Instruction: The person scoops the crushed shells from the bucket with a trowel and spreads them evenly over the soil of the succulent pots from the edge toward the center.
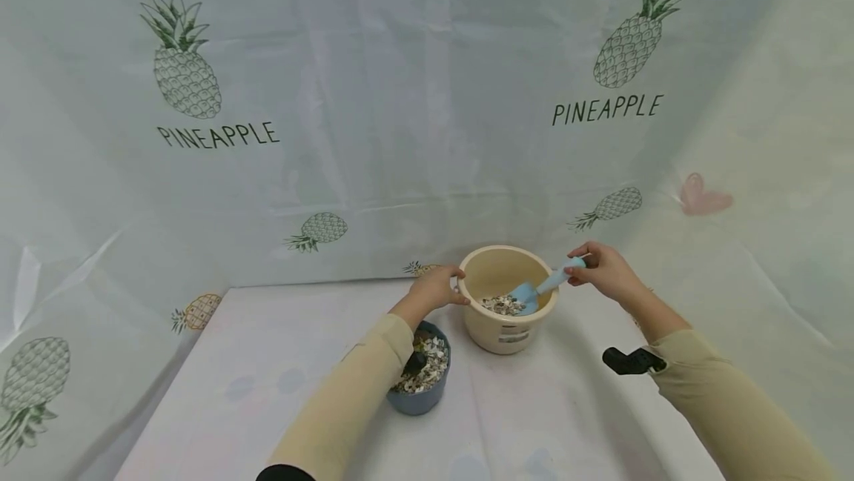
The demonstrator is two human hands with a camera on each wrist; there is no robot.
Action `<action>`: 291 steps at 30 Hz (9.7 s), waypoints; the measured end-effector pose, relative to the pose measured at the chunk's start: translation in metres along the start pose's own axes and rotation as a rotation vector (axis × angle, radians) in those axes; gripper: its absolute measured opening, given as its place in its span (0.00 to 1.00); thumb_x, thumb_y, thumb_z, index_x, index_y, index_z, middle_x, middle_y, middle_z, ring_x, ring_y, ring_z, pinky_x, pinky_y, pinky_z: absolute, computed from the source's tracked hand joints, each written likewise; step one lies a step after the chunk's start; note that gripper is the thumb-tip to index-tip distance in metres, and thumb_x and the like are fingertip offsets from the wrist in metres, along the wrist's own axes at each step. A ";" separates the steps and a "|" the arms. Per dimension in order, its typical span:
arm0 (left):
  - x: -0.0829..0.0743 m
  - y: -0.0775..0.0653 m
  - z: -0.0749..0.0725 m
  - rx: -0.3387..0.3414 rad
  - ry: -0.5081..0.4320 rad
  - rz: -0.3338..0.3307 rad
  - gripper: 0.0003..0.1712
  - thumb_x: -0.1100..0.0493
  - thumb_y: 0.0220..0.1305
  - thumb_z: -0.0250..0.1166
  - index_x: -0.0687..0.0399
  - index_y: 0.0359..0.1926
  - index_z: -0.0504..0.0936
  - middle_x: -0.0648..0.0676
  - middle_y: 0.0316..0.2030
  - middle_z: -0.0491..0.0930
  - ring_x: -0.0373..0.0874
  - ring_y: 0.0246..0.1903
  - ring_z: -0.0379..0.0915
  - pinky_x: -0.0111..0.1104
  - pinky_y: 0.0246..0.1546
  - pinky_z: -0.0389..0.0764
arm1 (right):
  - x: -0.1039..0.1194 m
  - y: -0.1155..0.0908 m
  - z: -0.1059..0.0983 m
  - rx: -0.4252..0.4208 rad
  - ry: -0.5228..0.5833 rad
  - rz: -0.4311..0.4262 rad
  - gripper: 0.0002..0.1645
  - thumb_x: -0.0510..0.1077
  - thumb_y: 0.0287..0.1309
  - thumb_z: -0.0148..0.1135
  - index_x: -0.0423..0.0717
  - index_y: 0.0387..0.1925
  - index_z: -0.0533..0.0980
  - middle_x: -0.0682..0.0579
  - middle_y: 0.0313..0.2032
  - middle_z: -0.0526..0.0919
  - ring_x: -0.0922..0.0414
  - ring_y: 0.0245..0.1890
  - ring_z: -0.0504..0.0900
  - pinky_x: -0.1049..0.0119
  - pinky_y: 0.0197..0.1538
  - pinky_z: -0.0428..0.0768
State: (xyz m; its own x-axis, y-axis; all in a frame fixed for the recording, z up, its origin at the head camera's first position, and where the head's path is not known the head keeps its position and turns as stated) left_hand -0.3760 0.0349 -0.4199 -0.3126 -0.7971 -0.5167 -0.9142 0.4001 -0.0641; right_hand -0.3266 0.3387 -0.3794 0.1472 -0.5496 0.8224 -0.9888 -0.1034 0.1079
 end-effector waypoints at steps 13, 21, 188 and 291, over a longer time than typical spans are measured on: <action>0.016 -0.020 -0.018 0.022 -0.188 0.085 0.34 0.46 0.58 0.72 0.48 0.64 0.75 0.57 0.63 0.72 0.56 0.62 0.67 0.51 0.57 0.71 | -0.022 -0.013 0.008 -0.088 0.152 0.013 0.28 0.42 0.68 0.59 0.26 0.59 0.63 0.30 0.46 0.80 0.58 0.37 0.86 0.64 0.46 0.82; 0.032 -0.041 -0.032 -0.010 -0.248 0.127 0.34 0.49 0.60 0.71 0.47 0.65 0.73 0.55 0.59 0.75 0.56 0.55 0.72 0.46 0.50 0.77 | -0.015 -0.020 0.010 -0.122 0.234 -0.012 0.30 0.44 0.68 0.60 0.28 0.60 0.63 0.37 0.46 0.81 0.60 0.37 0.86 0.61 0.48 0.81; 0.122 -0.162 0.034 0.062 -0.748 -0.051 0.54 0.65 0.46 0.79 0.54 0.73 0.60 0.70 0.70 0.53 0.69 0.62 0.61 0.43 0.50 0.79 | 0.115 -0.072 0.172 0.090 0.221 -0.175 0.12 0.34 0.53 0.72 0.40 0.40 0.78 0.47 0.38 0.79 0.54 0.34 0.82 0.67 0.37 0.82; 0.019 -0.090 -0.021 0.013 -0.475 0.074 0.41 0.56 0.54 0.76 0.44 0.68 0.69 0.57 0.62 0.70 0.58 0.59 0.69 0.49 0.49 0.77 | 0.098 -0.090 0.056 -0.370 0.042 -0.421 0.16 0.24 0.53 0.66 0.35 0.44 0.78 0.43 0.45 0.81 0.69 0.41 0.81 0.79 0.43 0.77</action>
State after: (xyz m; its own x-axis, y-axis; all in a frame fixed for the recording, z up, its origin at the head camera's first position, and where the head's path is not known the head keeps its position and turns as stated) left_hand -0.3051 -0.0255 -0.4064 -0.2218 -0.4725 -0.8530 -0.8898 0.4559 -0.0212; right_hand -0.2220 0.2476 -0.3401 0.5371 -0.4898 0.6868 -0.7893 -0.0045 0.6140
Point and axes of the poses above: each hand's wrist, its own y-axis towards the middle knuckle, its own z-axis out of the palm, x = y × z, the point moved 4 cm from there along y, towards the middle knuckle
